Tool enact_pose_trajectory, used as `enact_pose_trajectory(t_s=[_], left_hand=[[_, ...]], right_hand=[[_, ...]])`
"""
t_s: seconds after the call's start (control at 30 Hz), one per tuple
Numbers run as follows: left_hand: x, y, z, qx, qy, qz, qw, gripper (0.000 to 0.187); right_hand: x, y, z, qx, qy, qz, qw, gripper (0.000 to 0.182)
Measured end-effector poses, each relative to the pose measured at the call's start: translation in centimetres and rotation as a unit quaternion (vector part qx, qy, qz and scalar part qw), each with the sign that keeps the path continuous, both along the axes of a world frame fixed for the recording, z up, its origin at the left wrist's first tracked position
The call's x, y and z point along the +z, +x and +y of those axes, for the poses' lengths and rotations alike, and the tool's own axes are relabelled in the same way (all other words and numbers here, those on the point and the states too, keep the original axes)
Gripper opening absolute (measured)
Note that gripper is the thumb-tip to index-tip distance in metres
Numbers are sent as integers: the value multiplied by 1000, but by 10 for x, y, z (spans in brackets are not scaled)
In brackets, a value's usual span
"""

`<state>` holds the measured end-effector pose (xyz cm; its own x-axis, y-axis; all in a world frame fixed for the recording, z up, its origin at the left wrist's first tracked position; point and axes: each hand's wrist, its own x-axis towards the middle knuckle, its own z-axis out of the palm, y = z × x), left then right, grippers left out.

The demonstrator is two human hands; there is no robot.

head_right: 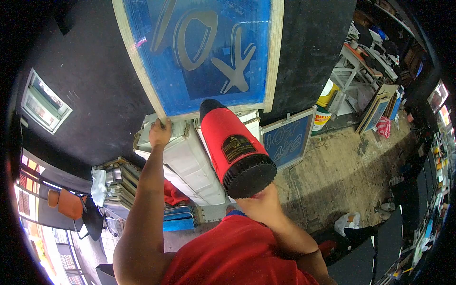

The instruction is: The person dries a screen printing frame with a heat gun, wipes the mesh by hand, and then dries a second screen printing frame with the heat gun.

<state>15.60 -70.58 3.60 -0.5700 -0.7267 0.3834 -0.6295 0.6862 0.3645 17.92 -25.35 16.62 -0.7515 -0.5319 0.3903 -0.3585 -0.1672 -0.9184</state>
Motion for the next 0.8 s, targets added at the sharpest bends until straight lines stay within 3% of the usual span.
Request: enact_pose_trajectory(t_s=[0.17, 0.23, 0.37, 0.47, 0.63, 0.73, 0.8], left_hand=[[-4, -1, -2, 12, -3, -3, 1000, 52], [-4, -1, -3, 7, -7, -6, 1000, 53], [-1, -1, -1, 3, 3, -5, 1000, 53], [-1, -1, -1, 4, 6, 5, 1000, 53], [-1, 0, 0, 4, 11, 5, 1000, 53], [-5, 0, -1, -6, -38, 33, 999, 48], [-5, -1, -3, 0, -13, 17, 1000, 51]], right_hand=[[-1, 3, 0, -10, -12, -1, 1000, 48], [1, 0, 1, -61, 18, 111, 992, 46], [-9, -1, 7, -42, 38, 63, 996, 44], [-4, -1, 4, -84, 29, 124, 988, 39], [-3, 3, -3, -61, -26, 25, 997, 28], [-2, 4, 1, -21, 12, -30, 999, 23], [-1, 5, -1, -25, 11, -45, 999, 22]])
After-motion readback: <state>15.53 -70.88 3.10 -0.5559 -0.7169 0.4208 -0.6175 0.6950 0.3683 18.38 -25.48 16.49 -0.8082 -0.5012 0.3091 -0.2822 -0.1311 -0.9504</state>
